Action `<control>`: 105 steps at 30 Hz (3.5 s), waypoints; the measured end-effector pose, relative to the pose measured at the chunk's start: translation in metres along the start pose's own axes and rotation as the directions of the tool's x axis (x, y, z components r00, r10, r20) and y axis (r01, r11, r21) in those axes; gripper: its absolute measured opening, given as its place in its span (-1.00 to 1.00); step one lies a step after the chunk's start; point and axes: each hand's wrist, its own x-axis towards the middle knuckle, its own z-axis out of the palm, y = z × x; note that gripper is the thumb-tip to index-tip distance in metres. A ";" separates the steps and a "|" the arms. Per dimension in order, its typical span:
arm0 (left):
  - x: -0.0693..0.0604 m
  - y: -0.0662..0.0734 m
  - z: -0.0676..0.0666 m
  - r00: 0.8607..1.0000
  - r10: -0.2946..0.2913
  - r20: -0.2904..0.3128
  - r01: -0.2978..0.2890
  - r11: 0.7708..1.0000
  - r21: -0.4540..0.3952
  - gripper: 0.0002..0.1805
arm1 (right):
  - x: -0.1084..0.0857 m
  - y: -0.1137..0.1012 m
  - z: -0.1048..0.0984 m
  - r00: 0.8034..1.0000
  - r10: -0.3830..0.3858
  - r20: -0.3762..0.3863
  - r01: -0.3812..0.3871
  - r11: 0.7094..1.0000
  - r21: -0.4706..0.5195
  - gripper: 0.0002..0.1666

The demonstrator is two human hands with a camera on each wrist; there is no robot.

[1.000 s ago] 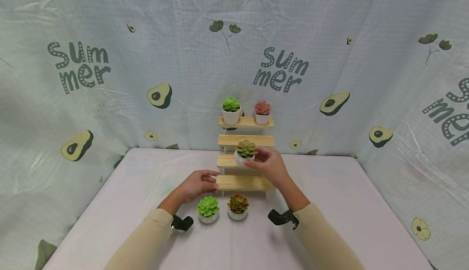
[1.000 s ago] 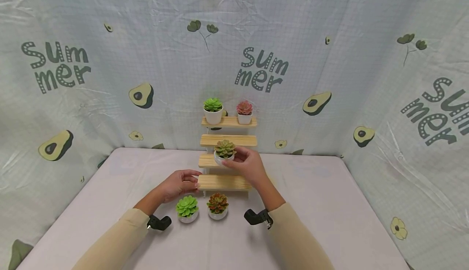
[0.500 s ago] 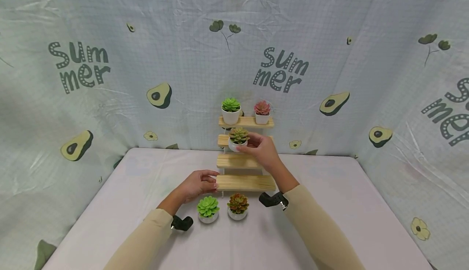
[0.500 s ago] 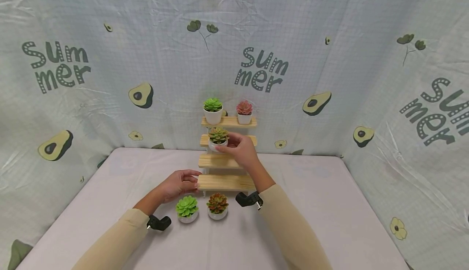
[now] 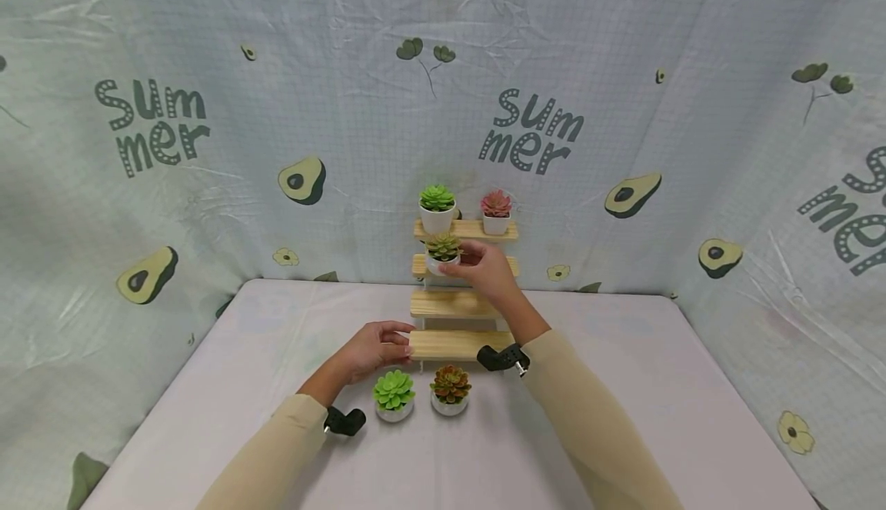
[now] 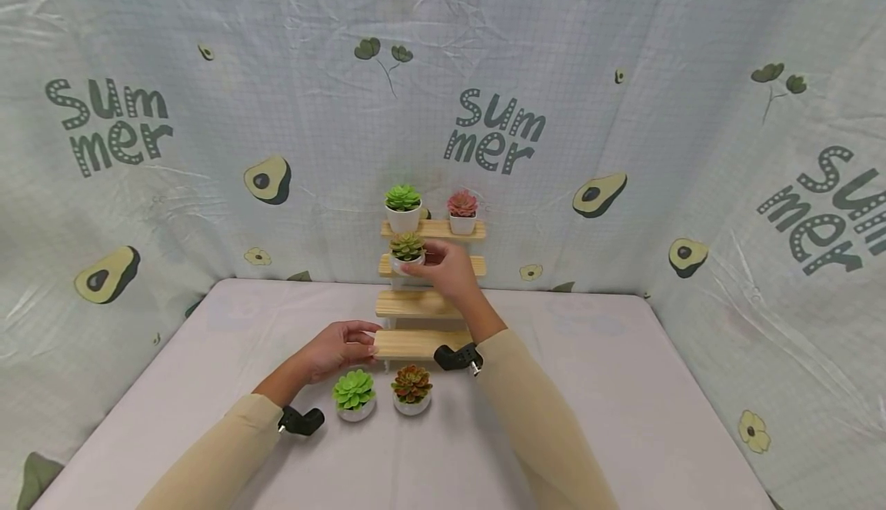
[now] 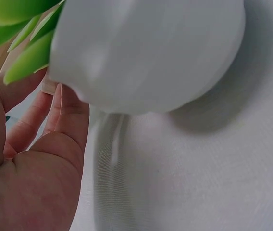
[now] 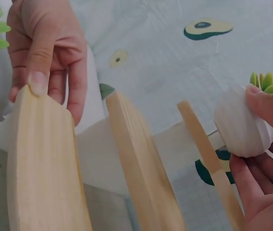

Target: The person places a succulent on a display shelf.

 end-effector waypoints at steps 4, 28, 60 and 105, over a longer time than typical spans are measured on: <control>0.001 0.000 0.000 1.000 0.001 -0.001 -0.001 1.000 -0.003 -0.45 | 0.004 -0.002 0.002 1.000 0.003 -0.020 -0.004 1.000 -0.006 -0.28; 0.001 0.003 0.003 1.000 -0.009 -0.010 0.009 1.000 -0.006 -0.47 | 0.013 -0.003 0.009 0.999 0.030 -0.041 -0.031 0.999 -0.018 -0.34; -0.001 0.000 -0.001 1.000 0.013 0.020 -0.013 1.000 -0.007 -0.44 | -0.045 0.004 0.009 0.993 0.002 -0.116 0.017 0.987 0.160 -0.37; 0.003 -0.003 0.004 1.000 0.008 -0.005 -0.008 1.000 0.006 -0.44 | -0.181 0.079 0.036 0.995 0.083 0.062 -0.093 0.977 0.191 -0.26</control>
